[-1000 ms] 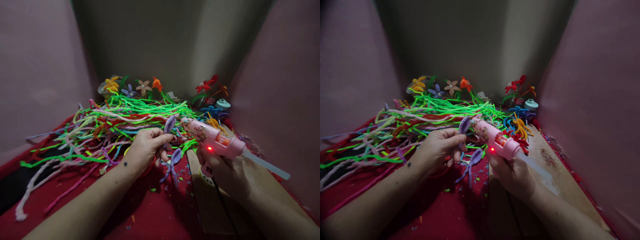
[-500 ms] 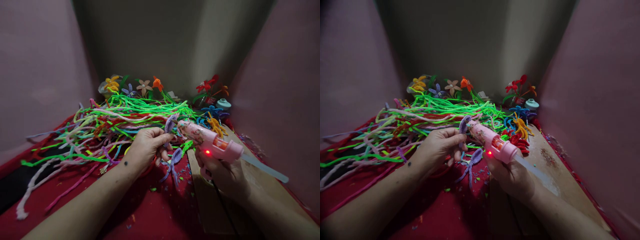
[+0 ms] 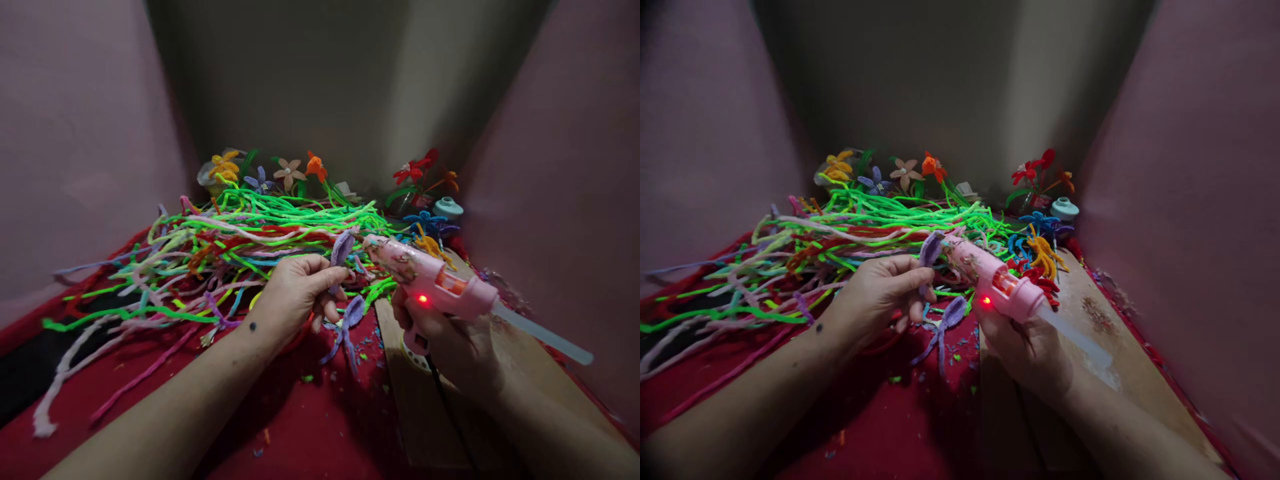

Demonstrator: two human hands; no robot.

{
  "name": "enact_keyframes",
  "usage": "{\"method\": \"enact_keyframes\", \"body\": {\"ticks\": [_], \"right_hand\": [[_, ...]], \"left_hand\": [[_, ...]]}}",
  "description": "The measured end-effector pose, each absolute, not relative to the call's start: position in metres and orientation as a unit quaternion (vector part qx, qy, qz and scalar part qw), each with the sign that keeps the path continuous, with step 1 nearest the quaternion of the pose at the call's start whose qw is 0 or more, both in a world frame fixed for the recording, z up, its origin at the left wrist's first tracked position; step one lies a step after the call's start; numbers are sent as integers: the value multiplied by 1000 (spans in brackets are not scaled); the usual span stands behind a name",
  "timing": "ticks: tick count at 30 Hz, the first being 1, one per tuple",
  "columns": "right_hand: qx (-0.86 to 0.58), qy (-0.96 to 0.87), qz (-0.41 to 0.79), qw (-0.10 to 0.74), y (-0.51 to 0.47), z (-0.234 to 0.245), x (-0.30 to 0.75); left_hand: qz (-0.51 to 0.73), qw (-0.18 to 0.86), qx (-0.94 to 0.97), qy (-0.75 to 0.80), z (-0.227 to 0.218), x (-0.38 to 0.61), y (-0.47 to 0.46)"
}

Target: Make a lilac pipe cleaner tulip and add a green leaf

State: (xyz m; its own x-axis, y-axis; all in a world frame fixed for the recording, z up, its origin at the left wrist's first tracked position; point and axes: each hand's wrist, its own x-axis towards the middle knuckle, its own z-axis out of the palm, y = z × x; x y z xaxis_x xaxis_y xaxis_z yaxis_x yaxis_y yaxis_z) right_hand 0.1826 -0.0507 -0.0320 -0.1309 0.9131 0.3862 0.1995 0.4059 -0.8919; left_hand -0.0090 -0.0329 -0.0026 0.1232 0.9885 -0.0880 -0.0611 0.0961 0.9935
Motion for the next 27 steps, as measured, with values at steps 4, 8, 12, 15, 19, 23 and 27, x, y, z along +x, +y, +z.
{"method": "enact_keyframes", "body": {"ticks": [4, 8, 12, 15, 19, 23, 27], "right_hand": [[-430, -646, 377, 506, -50, -39, 187], [-423, -661, 350, 511, -50, -40, 187], [-404, -687, 333, 503, -51, -36, 184], [-404, -684, 341, 502, -51, -39, 186], [-410, -671, 365, 498, -50, -46, 190], [-411, -676, 385, 476, -50, -45, 191], [-413, -678, 392, 464, -50, -43, 192]], "left_hand": [[461, 573, 484, 474, -3, -9, -33], [459, 574, 485, 474, -2, -10, -32], [460, 571, 491, 471, -4, -11, -31], [457, 567, 496, 472, -4, -11, -31], [461, 565, 496, 471, -4, -10, -30], [466, 568, 497, 462, -6, -11, -30], [465, 568, 503, 457, -7, -11, -30]]}}
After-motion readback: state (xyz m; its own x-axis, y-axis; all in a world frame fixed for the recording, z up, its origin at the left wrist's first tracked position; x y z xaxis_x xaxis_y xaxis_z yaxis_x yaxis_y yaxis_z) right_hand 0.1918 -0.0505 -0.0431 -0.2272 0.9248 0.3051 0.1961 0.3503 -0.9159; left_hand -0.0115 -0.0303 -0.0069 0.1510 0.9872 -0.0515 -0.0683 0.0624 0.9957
